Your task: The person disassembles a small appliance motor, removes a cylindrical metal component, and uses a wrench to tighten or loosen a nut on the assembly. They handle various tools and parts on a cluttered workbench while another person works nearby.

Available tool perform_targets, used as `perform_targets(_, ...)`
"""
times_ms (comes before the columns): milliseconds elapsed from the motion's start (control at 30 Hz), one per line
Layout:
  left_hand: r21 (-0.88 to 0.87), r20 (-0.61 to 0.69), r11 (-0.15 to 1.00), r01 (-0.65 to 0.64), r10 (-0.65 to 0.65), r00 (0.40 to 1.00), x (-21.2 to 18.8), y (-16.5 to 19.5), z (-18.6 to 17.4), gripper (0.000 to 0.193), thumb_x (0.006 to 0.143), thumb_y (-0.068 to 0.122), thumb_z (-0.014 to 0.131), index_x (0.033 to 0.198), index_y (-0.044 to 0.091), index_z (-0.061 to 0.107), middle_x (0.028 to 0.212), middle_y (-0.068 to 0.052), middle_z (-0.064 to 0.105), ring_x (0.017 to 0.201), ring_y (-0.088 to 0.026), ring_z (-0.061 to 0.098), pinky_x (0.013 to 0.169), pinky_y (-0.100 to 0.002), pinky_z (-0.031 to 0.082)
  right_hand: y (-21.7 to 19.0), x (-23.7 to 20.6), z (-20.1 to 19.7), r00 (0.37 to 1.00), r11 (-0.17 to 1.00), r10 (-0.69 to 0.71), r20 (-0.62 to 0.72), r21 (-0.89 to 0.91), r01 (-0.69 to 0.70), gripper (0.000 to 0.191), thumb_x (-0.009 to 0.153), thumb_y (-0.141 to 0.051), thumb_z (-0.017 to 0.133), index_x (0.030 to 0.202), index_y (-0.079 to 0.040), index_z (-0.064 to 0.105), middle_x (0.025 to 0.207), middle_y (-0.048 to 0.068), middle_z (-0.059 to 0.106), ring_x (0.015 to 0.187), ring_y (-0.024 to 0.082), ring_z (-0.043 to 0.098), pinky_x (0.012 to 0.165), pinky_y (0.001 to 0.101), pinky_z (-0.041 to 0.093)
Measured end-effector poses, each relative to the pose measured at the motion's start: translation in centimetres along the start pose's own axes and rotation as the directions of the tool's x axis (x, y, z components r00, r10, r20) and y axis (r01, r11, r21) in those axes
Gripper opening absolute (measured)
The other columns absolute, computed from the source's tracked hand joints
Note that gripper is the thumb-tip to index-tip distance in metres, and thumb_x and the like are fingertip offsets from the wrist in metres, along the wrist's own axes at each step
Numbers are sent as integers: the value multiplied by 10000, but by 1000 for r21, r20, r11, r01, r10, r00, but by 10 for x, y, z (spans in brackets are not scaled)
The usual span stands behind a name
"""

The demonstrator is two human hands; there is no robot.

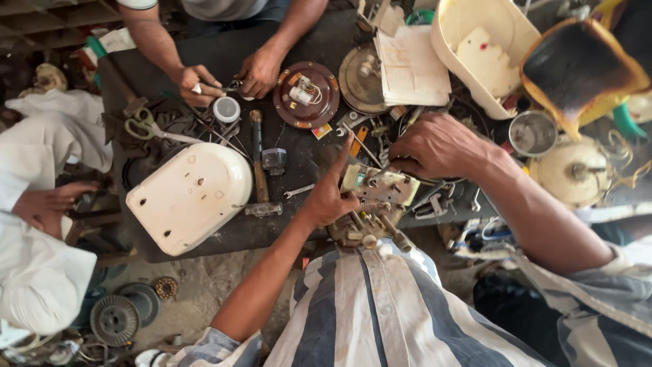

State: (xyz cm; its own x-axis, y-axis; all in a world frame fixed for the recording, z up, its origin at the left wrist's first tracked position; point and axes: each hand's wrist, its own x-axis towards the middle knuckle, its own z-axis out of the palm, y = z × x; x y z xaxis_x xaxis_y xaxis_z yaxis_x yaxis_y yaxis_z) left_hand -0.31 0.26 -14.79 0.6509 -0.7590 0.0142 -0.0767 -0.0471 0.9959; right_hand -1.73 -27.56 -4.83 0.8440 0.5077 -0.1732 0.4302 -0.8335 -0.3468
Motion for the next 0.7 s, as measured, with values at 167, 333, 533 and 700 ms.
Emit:
perform_targets(167, -167, -24, 986, 18, -23, 999, 7, 9, -4, 1101, 725, -86, 606, 1687, 208, 158, 1777, -56, 140, 1637, -203, 89, 1281, -335, 183, 3, 38, -19, 983, 1000, -25, 184, 6, 24, 336, 894, -466, 646, 1001, -177, 778, 775, 131, 721, 746, 344, 686, 689, 495, 534)
perform_targets(333, -82, -54, 995, 58, -62, 997, 3, 10, -8, 1013, 791, -44, 628, 1679, 190, 198, 1738, -105, 282, 1544, -248, 348, 1202, -340, 330, 14, 52, -9, 952, 997, -21, 306, -67, 44, 427, 951, -560, 574, 992, -187, 780, 770, 141, 721, 782, 337, 691, 726, 490, 533)
perform_targets(533, 192, -278, 947, 259, -200, 939, 4, 17, 16, 884, 915, 254, 745, 1656, 145, 275, 1196, -243, 725, 936, -333, 766, 890, -392, 573, 26, 61, -11, 944, 969, -66, 324, -207, 138, 398, 935, -533, 554, 958, -213, 790, 797, 122, 729, 777, 370, 698, 755, 496, 532)
perform_targets(700, 368, -211, 879, 303, -239, 948, 26, 5, 13, 890, 939, 315, 718, 1669, 147, 238, 1230, -290, 687, 1042, -446, 700, 927, -449, 553, 37, 67, -10, 916, 940, -171, 364, -220, 262, 427, 971, -523, 524, 892, -162, 738, 751, 125, 729, 768, 362, 698, 770, 494, 534)
